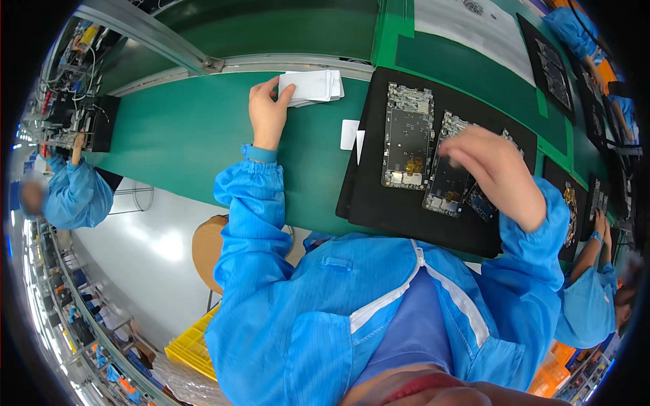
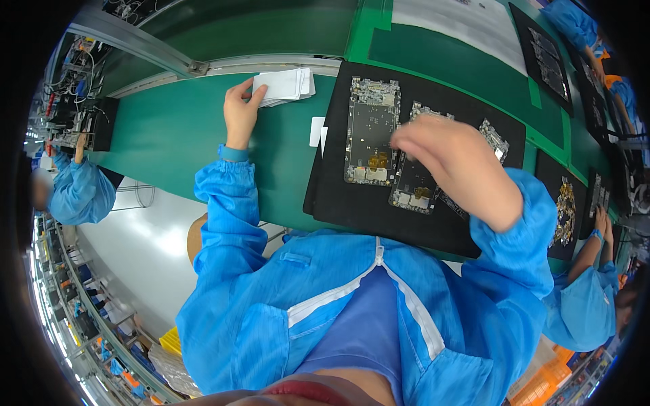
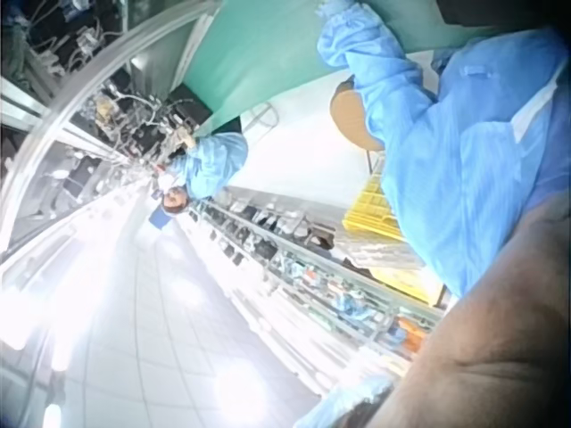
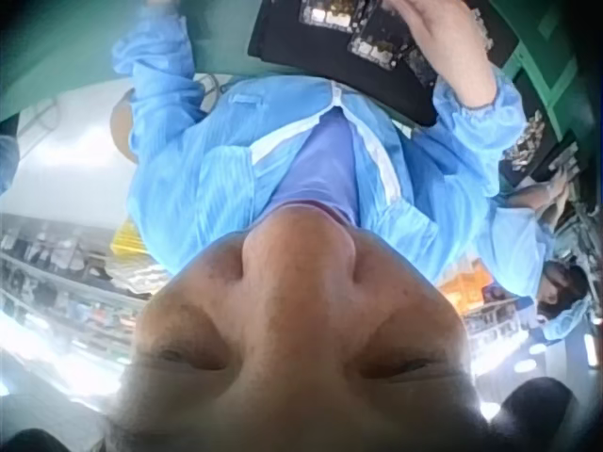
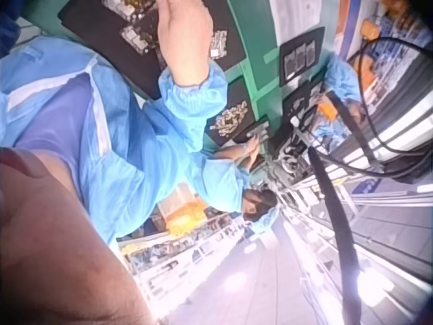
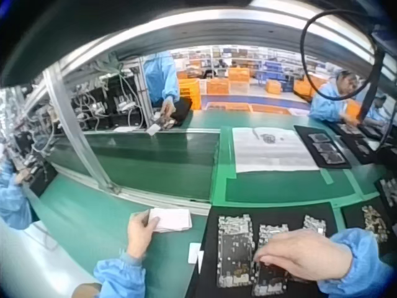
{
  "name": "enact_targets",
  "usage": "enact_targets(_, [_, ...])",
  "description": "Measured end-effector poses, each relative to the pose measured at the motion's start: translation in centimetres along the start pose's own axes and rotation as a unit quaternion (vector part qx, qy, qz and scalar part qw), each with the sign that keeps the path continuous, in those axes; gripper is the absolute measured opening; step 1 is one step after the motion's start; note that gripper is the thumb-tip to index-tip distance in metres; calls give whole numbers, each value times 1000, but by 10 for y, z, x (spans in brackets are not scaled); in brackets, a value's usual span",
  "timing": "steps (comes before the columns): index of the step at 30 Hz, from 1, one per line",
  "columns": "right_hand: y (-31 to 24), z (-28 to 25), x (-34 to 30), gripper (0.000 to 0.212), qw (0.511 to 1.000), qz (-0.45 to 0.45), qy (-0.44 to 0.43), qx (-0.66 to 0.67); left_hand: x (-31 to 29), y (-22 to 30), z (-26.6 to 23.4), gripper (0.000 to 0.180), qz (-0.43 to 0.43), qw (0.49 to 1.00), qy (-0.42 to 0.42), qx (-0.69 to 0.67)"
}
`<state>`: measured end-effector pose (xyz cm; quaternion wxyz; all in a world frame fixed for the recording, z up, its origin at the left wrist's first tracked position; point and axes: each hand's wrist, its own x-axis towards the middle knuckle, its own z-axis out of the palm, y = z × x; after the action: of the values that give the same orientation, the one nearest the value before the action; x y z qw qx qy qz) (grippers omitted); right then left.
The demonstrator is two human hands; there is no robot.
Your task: Assemble and organize electronic PCB components on a production line.
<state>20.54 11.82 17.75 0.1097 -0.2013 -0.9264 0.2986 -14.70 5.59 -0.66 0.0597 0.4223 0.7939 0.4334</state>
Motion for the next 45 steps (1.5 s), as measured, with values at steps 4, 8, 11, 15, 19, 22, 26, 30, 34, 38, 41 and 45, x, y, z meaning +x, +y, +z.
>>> enact_targets(4, [31, 28, 26, 14, 998, 17, 51, 17, 1, 4, -1, 41, 1, 999, 38, 13])
enact_targets(8, [47, 36, 41, 14, 996, 73, 40, -25, 4, -9, -2, 38, -80, 975, 6, -208])
enact_targets(11, [58, 43, 49, 20, 993, 51, 98, -46, 9, -11, -10, 31, -137, 947, -13, -291])
enact_targets(15, [56, 47, 60, 30, 992, 81, 91, -35, 1, 8, -27, 21, -160, 936, -40, -311])
enact_targets(19, [60, 51, 66, 43, 987, 68, 125, -75, -38, 53, -39, 11, 98, 977, 92, -164])
enact_targets(22, [65, 48, 67, 47, 992, 66, 84, -69, -57, 83, -47, 20, 436, 894, 95, 29])
enact_targets(26, [76, 44, 67, 48, 998, 57, 37, -13, -67, 89, -43, 31, 467, 883, 53, 5])
enact_targets(30, [83, 42, 60, 48, 995, 44, 61, 72, -86, 107, -32, 42, 13, 951, -44, -305])
enact_targets(34, [73, 36, 51, 46, 981, 57, 91, 163, -86, 118, -26, 48, -58, 895, -111, -428])
enact_targets(38, [73, 34, 49, 48, 985, 47, 101, 133, -85, 122, -28, 48, -53, 891, -127, -433])
enact_targets(41, [69, 33, 49, 49, 985, 51, 98, 133, -83, 122, -32, 48, -63, 900, -115, -415])
enact_targets(45, [68, 33, 48, 48, 984, 36, 100, 142, -86, 121, -36, 47, -51, 899, -164, -402])
